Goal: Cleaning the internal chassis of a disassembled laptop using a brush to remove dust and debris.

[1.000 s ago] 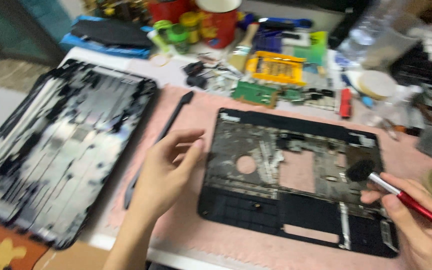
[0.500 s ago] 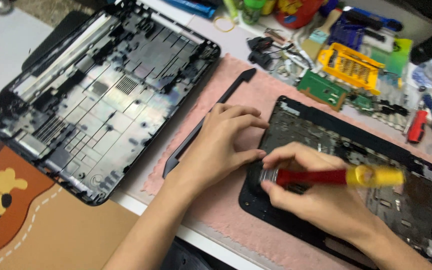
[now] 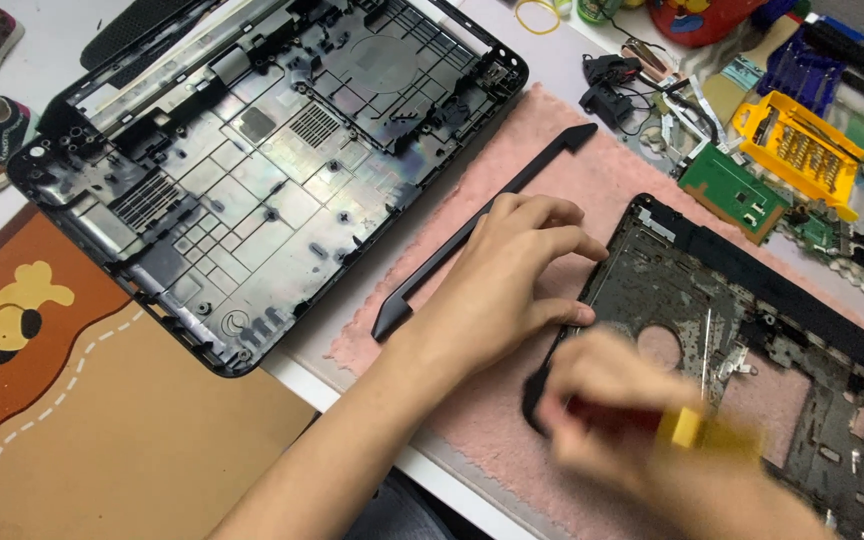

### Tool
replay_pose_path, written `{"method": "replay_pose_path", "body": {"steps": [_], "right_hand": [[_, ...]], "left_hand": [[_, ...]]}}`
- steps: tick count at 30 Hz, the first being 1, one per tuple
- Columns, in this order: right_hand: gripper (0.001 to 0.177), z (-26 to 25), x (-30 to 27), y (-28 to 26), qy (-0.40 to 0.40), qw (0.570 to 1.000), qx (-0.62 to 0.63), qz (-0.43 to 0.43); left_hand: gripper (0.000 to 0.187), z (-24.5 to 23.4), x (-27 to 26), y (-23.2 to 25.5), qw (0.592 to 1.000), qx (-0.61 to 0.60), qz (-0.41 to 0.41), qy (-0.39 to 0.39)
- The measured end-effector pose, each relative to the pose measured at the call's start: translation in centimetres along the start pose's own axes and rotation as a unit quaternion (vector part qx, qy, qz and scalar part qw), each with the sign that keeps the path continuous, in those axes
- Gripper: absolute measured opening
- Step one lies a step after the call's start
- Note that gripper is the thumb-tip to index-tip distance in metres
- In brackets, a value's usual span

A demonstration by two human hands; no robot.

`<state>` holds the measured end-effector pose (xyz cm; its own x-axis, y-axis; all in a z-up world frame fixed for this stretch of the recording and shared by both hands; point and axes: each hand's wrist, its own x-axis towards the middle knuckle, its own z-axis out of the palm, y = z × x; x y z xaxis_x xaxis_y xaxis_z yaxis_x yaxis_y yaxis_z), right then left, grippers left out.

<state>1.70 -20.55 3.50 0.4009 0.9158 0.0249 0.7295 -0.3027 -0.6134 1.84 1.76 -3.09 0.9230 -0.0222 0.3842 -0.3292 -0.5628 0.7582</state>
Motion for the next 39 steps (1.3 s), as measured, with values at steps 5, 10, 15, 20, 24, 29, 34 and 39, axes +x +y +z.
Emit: {"method": "replay_pose_path", "body": {"steps": [5,10,15,20,24,29,34,39], "right_hand": [[0.017,2.6,-0.2,0.2,0.057,0.989,-0.097,-0.095],[0.020,3.3,-0.5,6.7,-0.007,0.964,0.048,0.261],[0.015,0.1,0.1,1.2,0.050,0.998,0.007,-0.041],[0.019,4.0,-2.5,4.2,0.048,0.993,-0.069,-0.082],[0.012,0.3,-2.4,4.0,0.042,0.997,-0.037,0.046],[0.007,-1.3,-2.5,2.3,0.002,0.998,-0.039,0.049],[0.019,4.5,-4.6,8.9,-0.012,0.984,-0.009,0.179],[0.014,4.5,-3.7,7.6,0.093,0.979,-0.181,-0.002]], "left_hand": [[0.054,0.2,0.0,-0.1,1.000,0.002,0.005,0.003],[0.049,0.4,-0.1,-0.3,1.000,0.006,0.018,0.003],[0.053,0.5,0.0,-0.6,1.000,-0.001,0.018,0.002],[0.043,0.4,0.1,-0.7,1.000,0.010,0.007,-0.008],[0.037,0.5,0.1,-0.5,1.000,0.015,-0.009,-0.011],[0.037,0.7,0.1,-0.9,1.000,0.024,0.000,-0.014],[0.034,0.8,0.1,-1.1,1.000,0.020,-0.001,-0.016],[0.034,0.5,0.2,-0.9,1.000,0.026,0.006,-0.004]]}}
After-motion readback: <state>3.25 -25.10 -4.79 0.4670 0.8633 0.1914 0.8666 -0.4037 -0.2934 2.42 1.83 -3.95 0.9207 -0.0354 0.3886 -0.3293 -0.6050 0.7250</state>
